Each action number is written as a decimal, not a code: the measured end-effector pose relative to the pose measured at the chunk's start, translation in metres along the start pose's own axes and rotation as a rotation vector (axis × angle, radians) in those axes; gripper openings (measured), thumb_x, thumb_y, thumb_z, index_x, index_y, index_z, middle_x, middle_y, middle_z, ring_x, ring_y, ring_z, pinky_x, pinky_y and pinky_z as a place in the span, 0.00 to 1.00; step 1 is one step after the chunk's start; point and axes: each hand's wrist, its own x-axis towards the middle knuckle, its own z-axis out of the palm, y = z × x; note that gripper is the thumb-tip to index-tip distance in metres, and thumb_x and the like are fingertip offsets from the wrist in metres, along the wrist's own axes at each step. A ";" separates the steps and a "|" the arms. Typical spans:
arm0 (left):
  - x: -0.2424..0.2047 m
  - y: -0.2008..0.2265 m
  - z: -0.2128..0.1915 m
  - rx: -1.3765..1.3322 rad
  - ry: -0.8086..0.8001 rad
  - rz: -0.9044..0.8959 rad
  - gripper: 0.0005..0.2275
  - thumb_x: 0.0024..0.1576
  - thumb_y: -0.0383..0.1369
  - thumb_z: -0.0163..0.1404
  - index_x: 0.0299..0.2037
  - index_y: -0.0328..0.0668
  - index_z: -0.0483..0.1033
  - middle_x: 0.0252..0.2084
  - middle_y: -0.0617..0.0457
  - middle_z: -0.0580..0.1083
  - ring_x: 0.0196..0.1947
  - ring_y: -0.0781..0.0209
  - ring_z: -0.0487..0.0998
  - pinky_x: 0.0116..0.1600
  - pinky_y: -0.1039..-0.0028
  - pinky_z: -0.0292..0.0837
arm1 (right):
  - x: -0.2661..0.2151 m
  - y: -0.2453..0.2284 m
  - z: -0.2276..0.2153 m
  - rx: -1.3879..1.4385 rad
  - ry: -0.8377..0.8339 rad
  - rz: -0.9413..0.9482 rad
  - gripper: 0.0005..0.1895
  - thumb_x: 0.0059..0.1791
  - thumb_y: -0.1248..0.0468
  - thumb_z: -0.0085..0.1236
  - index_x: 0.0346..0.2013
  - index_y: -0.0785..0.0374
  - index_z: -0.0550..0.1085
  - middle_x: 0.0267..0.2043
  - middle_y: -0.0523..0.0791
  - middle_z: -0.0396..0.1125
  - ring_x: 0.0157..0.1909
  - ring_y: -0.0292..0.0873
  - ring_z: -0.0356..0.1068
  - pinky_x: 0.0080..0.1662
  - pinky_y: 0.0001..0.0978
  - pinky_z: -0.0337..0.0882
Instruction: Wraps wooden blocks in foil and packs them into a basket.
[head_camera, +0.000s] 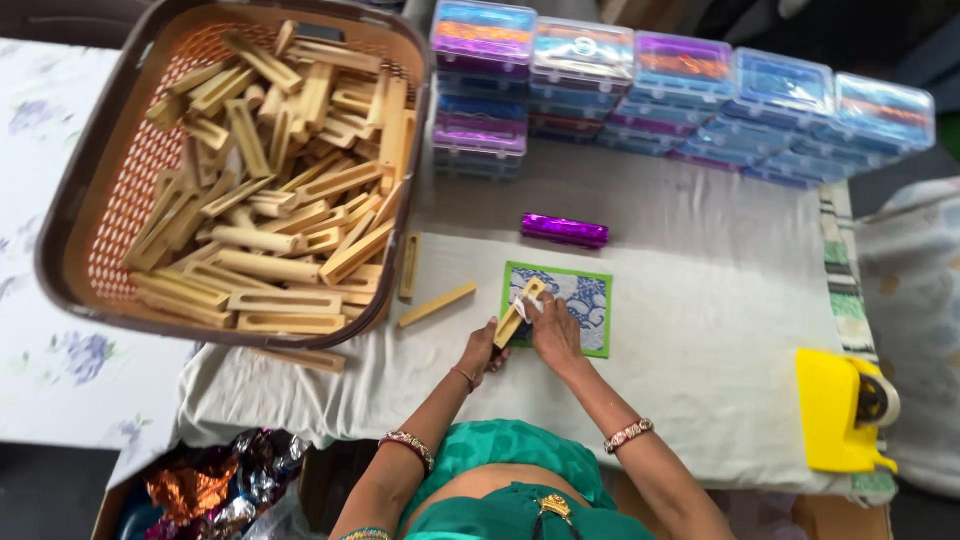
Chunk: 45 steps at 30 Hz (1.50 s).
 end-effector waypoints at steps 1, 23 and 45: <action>-0.001 0.001 0.000 -0.012 0.010 0.005 0.26 0.65 0.56 0.36 0.37 0.38 0.72 0.20 0.53 0.72 0.13 0.66 0.66 0.17 0.76 0.57 | -0.002 -0.005 0.002 -0.001 -0.004 -0.016 0.25 0.47 0.72 0.52 0.58 0.54 0.75 0.58 0.50 0.62 0.51 0.53 0.66 0.43 0.46 0.75; -0.022 0.056 0.049 0.303 -0.107 0.232 0.16 0.62 0.44 0.50 0.48 0.40 0.73 0.27 0.54 0.71 0.20 0.67 0.70 0.25 0.74 0.68 | -0.146 0.204 -0.007 0.102 0.318 0.510 0.17 0.48 0.65 0.57 0.51 0.57 0.78 0.59 0.47 0.70 0.60 0.52 0.69 0.58 0.44 0.71; -0.056 0.063 -0.083 1.393 0.546 0.656 0.11 0.57 0.30 0.52 0.49 0.44 0.76 0.54 0.48 0.74 0.58 0.44 0.72 0.57 0.58 0.71 | -0.168 0.218 0.041 0.050 0.223 0.836 0.36 0.45 0.50 0.61 0.69 0.40 0.68 0.75 0.46 0.51 0.74 0.59 0.48 0.60 0.69 0.56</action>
